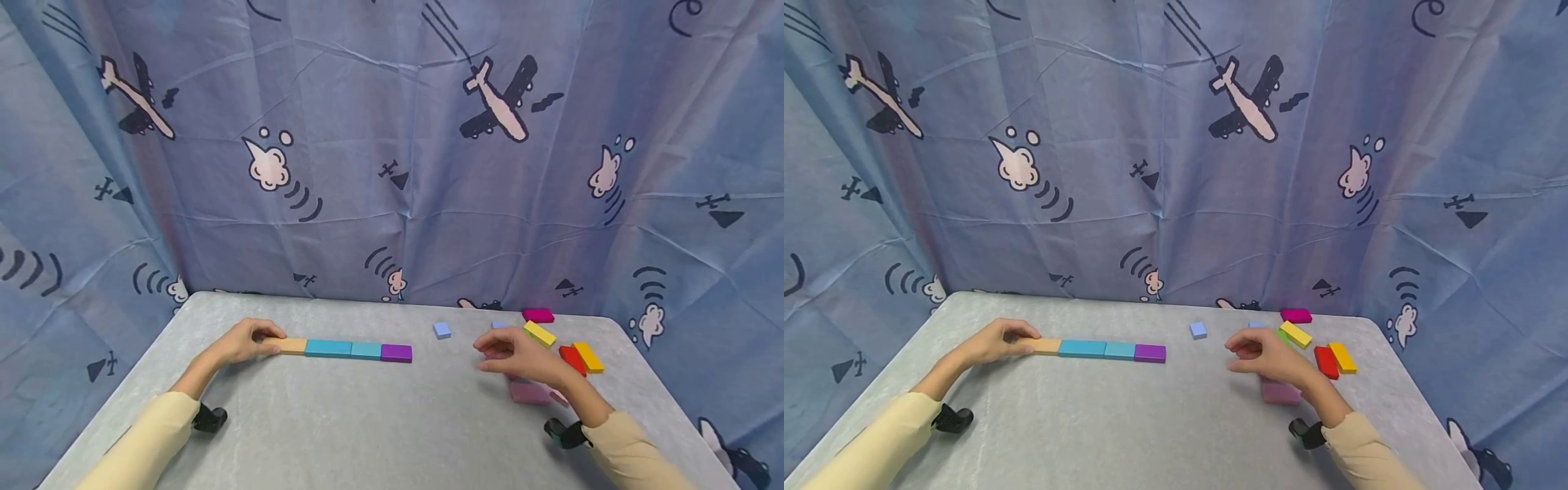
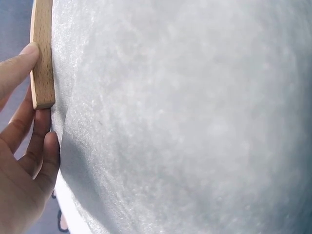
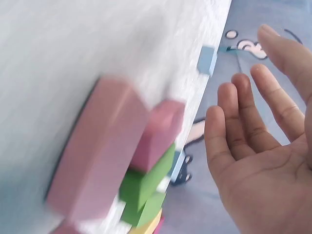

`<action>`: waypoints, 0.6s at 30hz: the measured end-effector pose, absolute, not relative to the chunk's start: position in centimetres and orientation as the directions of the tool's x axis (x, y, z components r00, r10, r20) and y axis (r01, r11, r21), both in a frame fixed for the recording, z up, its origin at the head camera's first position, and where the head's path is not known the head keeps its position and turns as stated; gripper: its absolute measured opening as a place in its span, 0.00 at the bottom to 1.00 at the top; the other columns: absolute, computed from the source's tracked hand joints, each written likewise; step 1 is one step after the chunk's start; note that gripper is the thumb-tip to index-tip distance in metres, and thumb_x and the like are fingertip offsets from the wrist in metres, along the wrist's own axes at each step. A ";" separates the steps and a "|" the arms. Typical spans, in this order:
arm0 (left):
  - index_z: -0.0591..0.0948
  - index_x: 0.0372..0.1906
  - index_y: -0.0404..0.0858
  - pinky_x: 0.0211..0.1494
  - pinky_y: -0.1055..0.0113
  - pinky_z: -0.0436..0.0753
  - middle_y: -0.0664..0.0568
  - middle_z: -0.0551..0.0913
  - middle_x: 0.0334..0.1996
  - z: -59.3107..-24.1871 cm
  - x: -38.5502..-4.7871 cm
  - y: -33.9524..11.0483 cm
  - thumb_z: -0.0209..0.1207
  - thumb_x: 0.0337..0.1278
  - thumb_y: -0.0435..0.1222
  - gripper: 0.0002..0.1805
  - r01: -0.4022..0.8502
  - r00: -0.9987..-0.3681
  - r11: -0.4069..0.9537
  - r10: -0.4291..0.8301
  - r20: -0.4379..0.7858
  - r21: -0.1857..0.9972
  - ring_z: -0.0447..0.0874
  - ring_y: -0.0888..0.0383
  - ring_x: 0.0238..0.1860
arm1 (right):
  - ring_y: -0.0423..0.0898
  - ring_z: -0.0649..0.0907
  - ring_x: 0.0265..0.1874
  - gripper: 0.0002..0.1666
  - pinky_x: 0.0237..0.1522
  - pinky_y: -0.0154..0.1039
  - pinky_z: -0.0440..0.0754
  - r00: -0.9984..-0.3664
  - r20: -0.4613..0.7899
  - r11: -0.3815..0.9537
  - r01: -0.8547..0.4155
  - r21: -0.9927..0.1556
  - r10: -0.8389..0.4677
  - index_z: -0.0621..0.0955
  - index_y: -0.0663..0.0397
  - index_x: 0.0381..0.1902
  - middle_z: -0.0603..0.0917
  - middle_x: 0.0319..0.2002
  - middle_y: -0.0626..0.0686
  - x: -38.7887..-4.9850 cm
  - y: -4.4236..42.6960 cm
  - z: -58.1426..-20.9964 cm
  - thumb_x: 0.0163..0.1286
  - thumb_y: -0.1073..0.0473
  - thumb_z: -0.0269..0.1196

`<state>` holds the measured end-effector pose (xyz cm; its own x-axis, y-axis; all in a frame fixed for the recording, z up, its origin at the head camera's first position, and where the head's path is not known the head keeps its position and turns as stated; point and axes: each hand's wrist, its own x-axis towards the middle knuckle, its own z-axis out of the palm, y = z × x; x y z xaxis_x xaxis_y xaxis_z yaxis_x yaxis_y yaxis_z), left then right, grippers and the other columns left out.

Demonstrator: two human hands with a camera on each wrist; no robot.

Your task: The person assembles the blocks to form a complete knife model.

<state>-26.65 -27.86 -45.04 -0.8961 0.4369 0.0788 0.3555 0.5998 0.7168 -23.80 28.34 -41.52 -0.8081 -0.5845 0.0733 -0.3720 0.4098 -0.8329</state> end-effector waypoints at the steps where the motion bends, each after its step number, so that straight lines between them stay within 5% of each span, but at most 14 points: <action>1: 0.88 0.44 0.34 0.45 0.61 0.79 0.49 0.87 0.40 -45.0 -26.6 -27.8 0.72 0.57 0.29 0.10 0.355 -0.896 0.598 0.437 0.079 0.719 0.81 0.52 0.41 | 0.59 0.84 0.44 0.20 0.48 0.40 0.83 -0.813 0.061 0.415 -0.359 -0.836 -0.579 0.81 0.71 0.53 0.83 0.48 0.69 -23.6 28.8 -41.5 0.67 0.65 0.72; 8: 0.88 0.44 0.35 0.46 0.60 0.78 0.50 0.87 0.40 -45.1 -26.8 -27.8 0.71 0.57 0.29 0.10 0.341 -0.901 0.595 0.428 0.072 0.728 0.81 0.52 0.42 | 0.58 0.83 0.46 0.24 0.47 0.33 0.81 -0.848 -0.037 0.500 -0.275 -0.821 -0.528 0.82 0.68 0.55 0.83 0.47 0.63 -22.3 31.5 -41.2 0.65 0.60 0.74; 18: 0.88 0.44 0.34 0.48 0.56 0.79 0.49 0.87 0.41 -45.0 -26.8 -27.8 0.71 0.57 0.29 0.10 0.346 -0.898 0.592 0.433 0.075 0.728 0.81 0.50 0.43 | 0.60 0.83 0.49 0.24 0.51 0.49 0.81 -0.868 -0.105 0.594 -0.239 -0.768 -0.486 0.83 0.65 0.53 0.86 0.47 0.59 -20.8 33.9 -41.4 0.63 0.58 0.75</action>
